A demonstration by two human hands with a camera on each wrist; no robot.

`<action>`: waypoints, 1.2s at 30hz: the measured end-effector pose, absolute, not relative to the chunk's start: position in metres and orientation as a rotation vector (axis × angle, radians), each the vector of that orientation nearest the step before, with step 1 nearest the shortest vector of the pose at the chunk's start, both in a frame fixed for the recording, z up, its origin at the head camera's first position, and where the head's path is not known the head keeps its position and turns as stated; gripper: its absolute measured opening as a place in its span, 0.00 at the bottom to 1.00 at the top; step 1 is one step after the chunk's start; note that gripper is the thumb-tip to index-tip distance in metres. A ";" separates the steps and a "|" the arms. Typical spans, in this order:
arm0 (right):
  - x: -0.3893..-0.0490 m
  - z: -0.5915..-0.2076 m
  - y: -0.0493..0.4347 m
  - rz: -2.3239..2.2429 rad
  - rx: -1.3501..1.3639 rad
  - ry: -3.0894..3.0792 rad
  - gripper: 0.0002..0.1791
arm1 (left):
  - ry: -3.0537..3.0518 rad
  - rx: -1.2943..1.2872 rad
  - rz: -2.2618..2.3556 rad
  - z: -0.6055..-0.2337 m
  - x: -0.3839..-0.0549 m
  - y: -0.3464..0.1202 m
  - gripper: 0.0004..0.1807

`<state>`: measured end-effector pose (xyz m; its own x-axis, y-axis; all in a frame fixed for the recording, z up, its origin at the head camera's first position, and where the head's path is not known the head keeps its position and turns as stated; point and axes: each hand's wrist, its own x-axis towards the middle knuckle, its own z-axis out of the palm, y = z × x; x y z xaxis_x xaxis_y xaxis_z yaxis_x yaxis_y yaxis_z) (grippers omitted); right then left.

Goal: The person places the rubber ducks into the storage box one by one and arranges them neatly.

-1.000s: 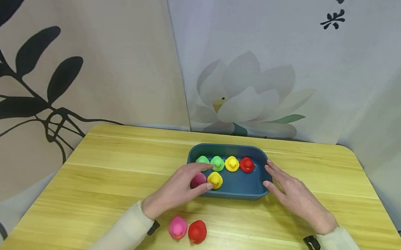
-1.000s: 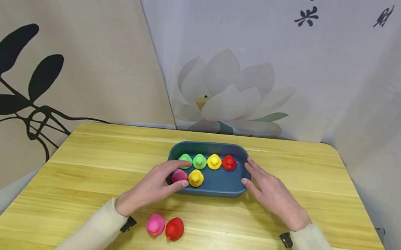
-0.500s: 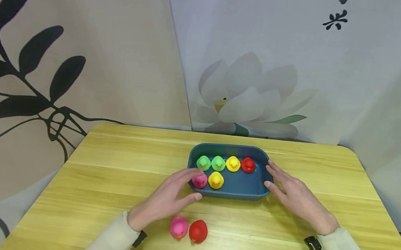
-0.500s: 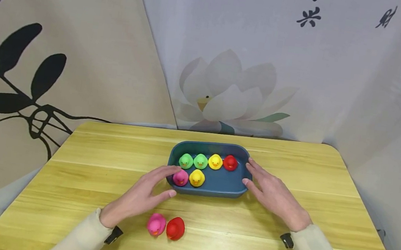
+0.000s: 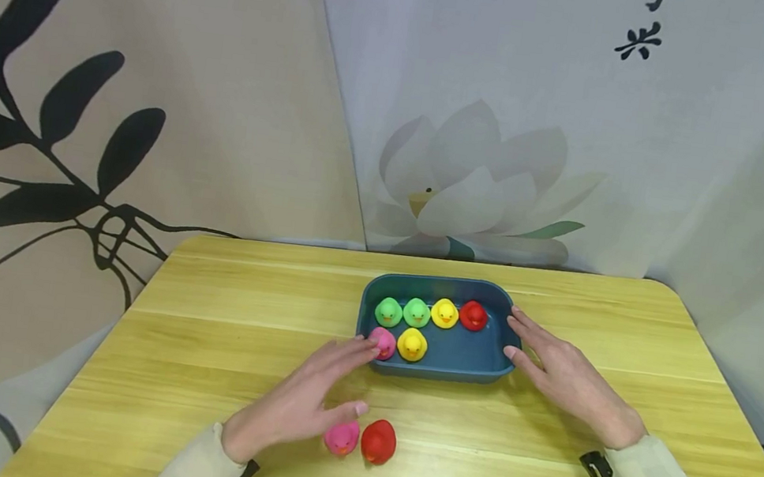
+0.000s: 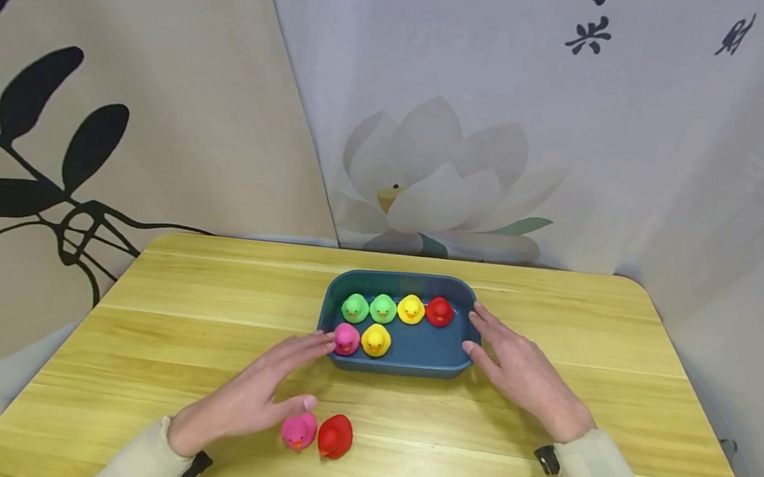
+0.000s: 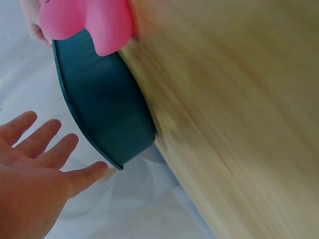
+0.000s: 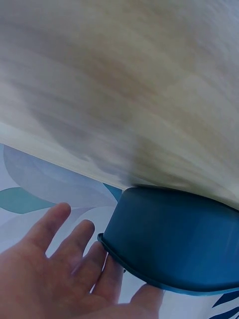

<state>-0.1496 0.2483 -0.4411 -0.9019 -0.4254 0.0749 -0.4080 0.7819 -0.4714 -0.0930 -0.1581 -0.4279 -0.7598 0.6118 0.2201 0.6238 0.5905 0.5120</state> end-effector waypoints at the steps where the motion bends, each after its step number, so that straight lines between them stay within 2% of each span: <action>1: -0.150 -0.441 0.248 -0.763 -0.689 2.933 0.35 | -2.787 -1.088 -0.888 -0.428 -0.092 -0.159 0.40; 15: -0.151 -0.441 0.249 -0.749 -0.679 2.931 0.36 | -2.765 -1.172 -0.643 -0.439 -0.075 -0.173 0.40; 33: -0.150 -0.442 0.249 -0.766 -0.698 2.938 0.35 | -2.827 -1.193 -0.643 -0.445 -0.063 -0.178 0.31; 36: -0.149 -0.442 0.249 -0.766 -0.698 2.937 0.35 | -2.846 -1.191 -0.635 -0.444 -0.062 -0.179 0.27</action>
<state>-0.1494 0.2489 -0.4415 -0.8993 -0.4291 0.0847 -0.4158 0.7788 -0.4696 -0.0624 -0.1785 -0.4443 -0.7138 0.6851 0.1451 0.6818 0.6326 0.3674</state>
